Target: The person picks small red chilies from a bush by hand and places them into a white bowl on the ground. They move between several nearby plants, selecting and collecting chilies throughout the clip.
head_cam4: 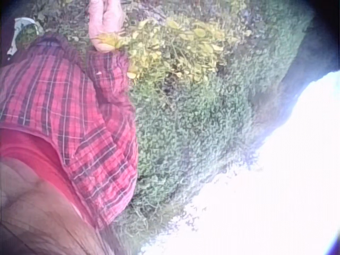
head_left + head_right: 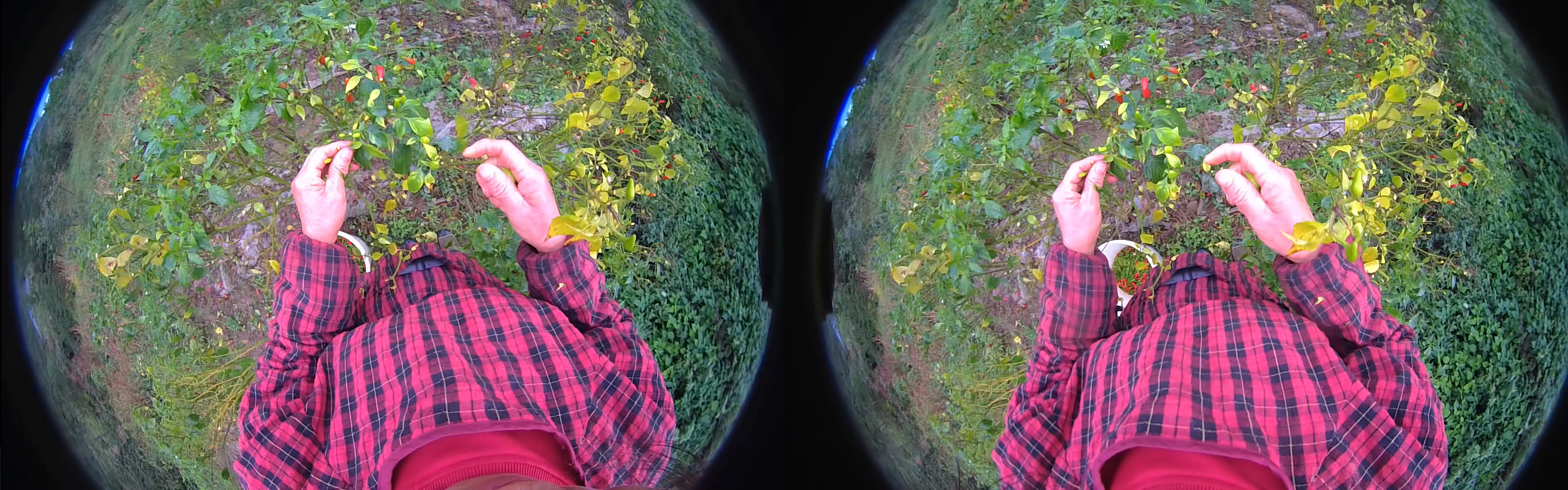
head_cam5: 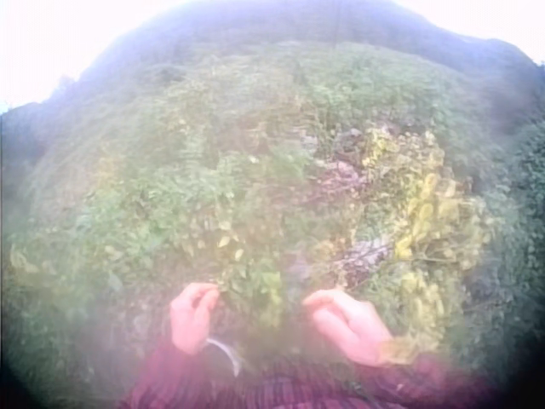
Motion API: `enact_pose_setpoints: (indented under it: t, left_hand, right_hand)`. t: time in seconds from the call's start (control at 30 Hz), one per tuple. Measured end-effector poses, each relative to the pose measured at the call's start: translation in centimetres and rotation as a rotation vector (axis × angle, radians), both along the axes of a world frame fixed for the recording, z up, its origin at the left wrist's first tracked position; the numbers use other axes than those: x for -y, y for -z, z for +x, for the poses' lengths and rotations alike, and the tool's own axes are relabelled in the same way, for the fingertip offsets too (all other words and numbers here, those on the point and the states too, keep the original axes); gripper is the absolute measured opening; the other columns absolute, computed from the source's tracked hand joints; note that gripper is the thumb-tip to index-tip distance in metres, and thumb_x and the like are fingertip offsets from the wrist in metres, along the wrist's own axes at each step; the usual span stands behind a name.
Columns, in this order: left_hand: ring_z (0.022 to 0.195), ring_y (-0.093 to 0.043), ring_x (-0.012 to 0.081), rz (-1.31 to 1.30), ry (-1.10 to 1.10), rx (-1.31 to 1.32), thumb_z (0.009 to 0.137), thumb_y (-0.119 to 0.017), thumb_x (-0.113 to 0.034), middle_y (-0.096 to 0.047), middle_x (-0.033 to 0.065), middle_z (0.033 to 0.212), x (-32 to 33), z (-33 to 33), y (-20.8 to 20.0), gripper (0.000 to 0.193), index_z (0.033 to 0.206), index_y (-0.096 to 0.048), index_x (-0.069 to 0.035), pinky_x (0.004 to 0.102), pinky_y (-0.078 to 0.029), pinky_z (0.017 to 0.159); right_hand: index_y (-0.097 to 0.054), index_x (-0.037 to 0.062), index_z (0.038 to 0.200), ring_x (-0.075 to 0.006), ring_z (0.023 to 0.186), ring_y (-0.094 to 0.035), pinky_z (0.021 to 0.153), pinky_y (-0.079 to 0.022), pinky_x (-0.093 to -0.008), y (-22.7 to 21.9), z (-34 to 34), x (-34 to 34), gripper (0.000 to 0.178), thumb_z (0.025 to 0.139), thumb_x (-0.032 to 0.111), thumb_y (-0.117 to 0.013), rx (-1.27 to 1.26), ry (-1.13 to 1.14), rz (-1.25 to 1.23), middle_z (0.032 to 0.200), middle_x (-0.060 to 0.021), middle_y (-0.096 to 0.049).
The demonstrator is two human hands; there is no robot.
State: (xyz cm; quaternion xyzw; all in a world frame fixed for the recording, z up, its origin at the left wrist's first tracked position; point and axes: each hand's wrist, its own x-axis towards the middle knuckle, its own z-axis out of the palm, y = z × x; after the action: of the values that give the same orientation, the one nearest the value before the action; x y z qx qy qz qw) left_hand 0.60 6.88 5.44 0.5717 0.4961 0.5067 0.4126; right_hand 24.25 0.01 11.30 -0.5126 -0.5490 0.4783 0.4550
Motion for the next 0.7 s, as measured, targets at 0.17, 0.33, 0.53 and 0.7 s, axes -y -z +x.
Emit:
enact_pose_setpoints:
  t: [0.17, 0.33, 0.53, 0.7]
  left_hand:
    - [0.066, -0.056, 0.0084, 0.009, 0.024, -0.044, 0.083, -0.056, -0.008, -0.058, 0.0022, 0.078, 0.1, 0.2, 0.1, 0.012, 0.091, -0.060, 0.000, 0.0204, -0.044, 0.060]
    - [0.065, -0.055, 0.0092, -0.014, 0.017, -0.147, 0.082, -0.056, -0.005, -0.057, 0.0053, 0.084, 0.8, 1.2, -1.2, 0.010, 0.090, -0.060, 0.000, 0.0216, -0.045, 0.058]
    - [0.070, -0.056, 0.0190, 0.257, 0.166, -0.521, 0.064, -0.073, -0.016, -0.054, 0.0077, 0.086, 5.0, 3.9, -3.7, 0.045, 0.104, -0.053, -0.006, 0.0291, -0.046, 0.060]
    - [0.067, -0.056, 0.0243, 0.480, 0.141, -0.581, 0.062, -0.067, -0.006, -0.054, 0.0076, 0.075, 4.7, 5.0, -3.1, 0.025, 0.084, -0.055, -0.004, 0.0324, -0.046, 0.058]
  right_hand:
    - [-0.056, 0.0043, 0.091, -0.0079, 0.050, -0.041, 0.048, -0.037, -0.0230, -0.1, -2.9, -0.5, 0.018, 0.076, 0.011, -0.064, 0.453, 0.081, 0.244, 0.057, -0.0026, -0.044]
    - [-0.056, 0.0044, 0.085, -0.0119, 0.049, -0.050, 0.046, -0.040, -0.0245, 0.3, -3.5, -0.9, 0.015, 0.077, 0.015, -0.063, 0.484, 0.170, 0.311, 0.059, -0.0074, -0.052]
    - [-0.055, 0.0022, 0.082, -0.0046, 0.052, -0.045, 0.046, -0.038, -0.0236, 0.7, -3.8, -0.6, 0.013, 0.078, 0.013, -0.061, 0.079, 0.129, 0.061, 0.055, -0.0026, -0.049]
    - [-0.054, 0.0019, 0.079, -0.0033, 0.053, -0.041, 0.047, -0.036, -0.0221, 0.5, -4.7, 0.3, 0.013, 0.078, 0.013, -0.061, 0.101, 0.047, 0.108, 0.055, 0.0010, -0.046]
